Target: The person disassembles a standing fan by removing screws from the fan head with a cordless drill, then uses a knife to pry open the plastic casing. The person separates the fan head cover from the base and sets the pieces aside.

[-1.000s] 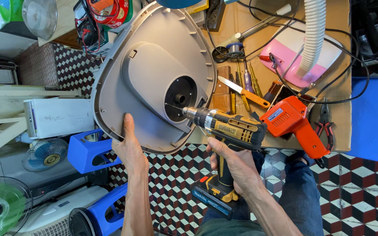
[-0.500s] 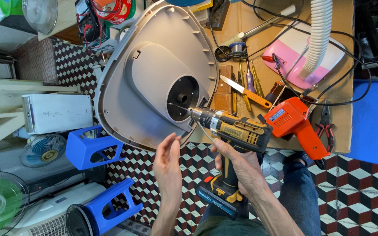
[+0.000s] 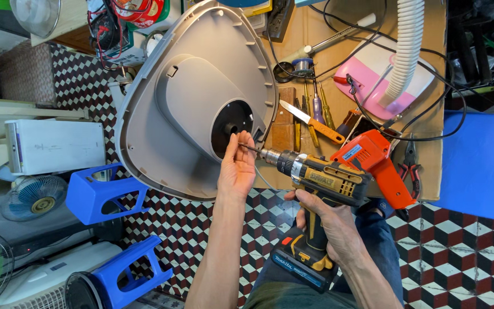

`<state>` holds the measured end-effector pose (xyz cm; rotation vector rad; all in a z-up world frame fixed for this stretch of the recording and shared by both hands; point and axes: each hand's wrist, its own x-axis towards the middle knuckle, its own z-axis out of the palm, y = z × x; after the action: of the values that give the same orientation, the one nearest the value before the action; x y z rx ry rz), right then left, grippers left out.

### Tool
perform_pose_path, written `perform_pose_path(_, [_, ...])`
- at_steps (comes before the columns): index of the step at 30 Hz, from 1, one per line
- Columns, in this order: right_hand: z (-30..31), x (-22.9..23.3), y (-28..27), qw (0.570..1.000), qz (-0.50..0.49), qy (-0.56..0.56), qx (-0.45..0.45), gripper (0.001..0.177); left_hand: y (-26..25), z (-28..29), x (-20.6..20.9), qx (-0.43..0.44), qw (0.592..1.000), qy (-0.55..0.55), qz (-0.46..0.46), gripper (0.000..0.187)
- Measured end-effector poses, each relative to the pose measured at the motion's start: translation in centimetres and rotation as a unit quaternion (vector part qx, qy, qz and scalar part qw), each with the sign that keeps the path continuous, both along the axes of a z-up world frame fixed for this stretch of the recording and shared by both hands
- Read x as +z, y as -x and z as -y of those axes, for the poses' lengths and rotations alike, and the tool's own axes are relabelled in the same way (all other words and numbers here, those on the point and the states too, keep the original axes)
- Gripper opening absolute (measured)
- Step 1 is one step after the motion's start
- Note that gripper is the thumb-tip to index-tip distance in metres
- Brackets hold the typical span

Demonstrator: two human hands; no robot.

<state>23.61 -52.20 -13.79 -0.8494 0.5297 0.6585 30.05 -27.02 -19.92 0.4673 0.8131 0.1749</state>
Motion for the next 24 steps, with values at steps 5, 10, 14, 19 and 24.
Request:
perform_pose_path(5, [0.3, -0.7, 0.6, 1.000, -0.012, -0.003, -0.008, 0.037, 0.4, 0.3, -3.4, -0.019, 0.999, -0.013, -0.025, 0.024])
perform_pose_path(10, [1.4, -1.1, 1.1, 0.999, -0.028, 0.015, -0.042, 0.038, 2.3, 2.3, -5.3, -0.080, 0.992, -0.071, -0.070, 0.043])
perform_pose_path(14, [1.8, -1.5, 1.1, 0.996, -0.023, 0.021, -0.080, 0.038, 3.8, 4.0, -5.7, -0.140, 0.979, -0.094, -0.114, 0.048])
perform_pose_path(19, [-0.3, -2.0, 0.2, 0.995, 0.004, -0.011, -0.104, 0.035, 3.9, 3.5, -4.5, -0.101, 0.986, -0.119, -0.063, 0.046])
perform_pose_path(24, [-3.3, -1.9, -1.1, 0.994, 0.003, -0.040, -0.100, 0.035, 1.9, 2.1, -3.8, -0.075, 0.991, -0.107, -0.020, 0.045])
